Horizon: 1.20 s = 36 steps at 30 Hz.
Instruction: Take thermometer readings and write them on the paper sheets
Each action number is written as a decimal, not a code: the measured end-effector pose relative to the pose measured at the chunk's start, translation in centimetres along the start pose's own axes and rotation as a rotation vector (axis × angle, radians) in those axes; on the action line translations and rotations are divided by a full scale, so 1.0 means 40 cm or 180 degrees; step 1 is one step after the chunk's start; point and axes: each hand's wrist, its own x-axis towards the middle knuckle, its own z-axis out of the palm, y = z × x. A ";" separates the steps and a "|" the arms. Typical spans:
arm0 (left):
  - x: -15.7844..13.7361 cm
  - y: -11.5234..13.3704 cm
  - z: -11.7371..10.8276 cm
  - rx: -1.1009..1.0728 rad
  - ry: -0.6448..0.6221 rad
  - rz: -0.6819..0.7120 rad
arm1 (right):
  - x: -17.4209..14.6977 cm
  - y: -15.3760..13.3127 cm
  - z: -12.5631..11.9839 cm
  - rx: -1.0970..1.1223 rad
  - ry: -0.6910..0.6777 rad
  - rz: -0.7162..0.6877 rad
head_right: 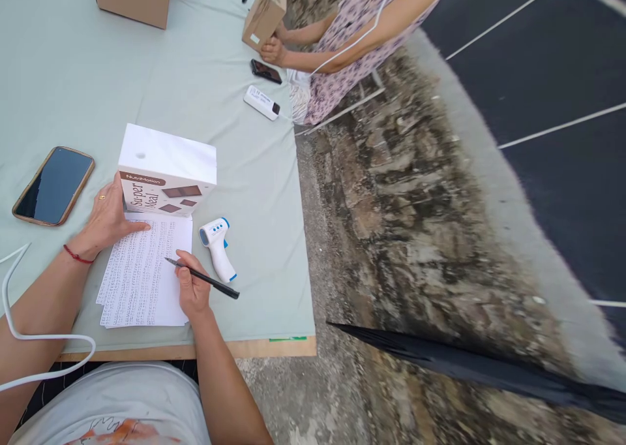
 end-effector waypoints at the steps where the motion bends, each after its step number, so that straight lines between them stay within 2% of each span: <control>1: 0.000 0.002 -0.001 0.0010 -0.0009 -0.0043 | -0.001 -0.001 0.001 -0.0002 -0.0011 -0.0018; 7: -0.002 0.008 -0.004 0.0091 -0.0011 -0.0087 | -0.004 0.003 0.018 -0.0207 0.0432 0.0429; 11: -0.002 0.005 0.000 0.0173 0.0026 -0.0067 | -0.004 0.002 0.032 -0.0108 0.0383 0.0601; 17: -0.003 0.010 0.000 0.0180 0.0024 -0.0053 | 0.003 -0.010 0.037 -0.0166 0.0434 0.0529; 36: -0.002 0.006 0.007 0.0218 0.0035 -0.0084 | 0.013 -0.033 0.029 -0.0362 0.0103 0.0362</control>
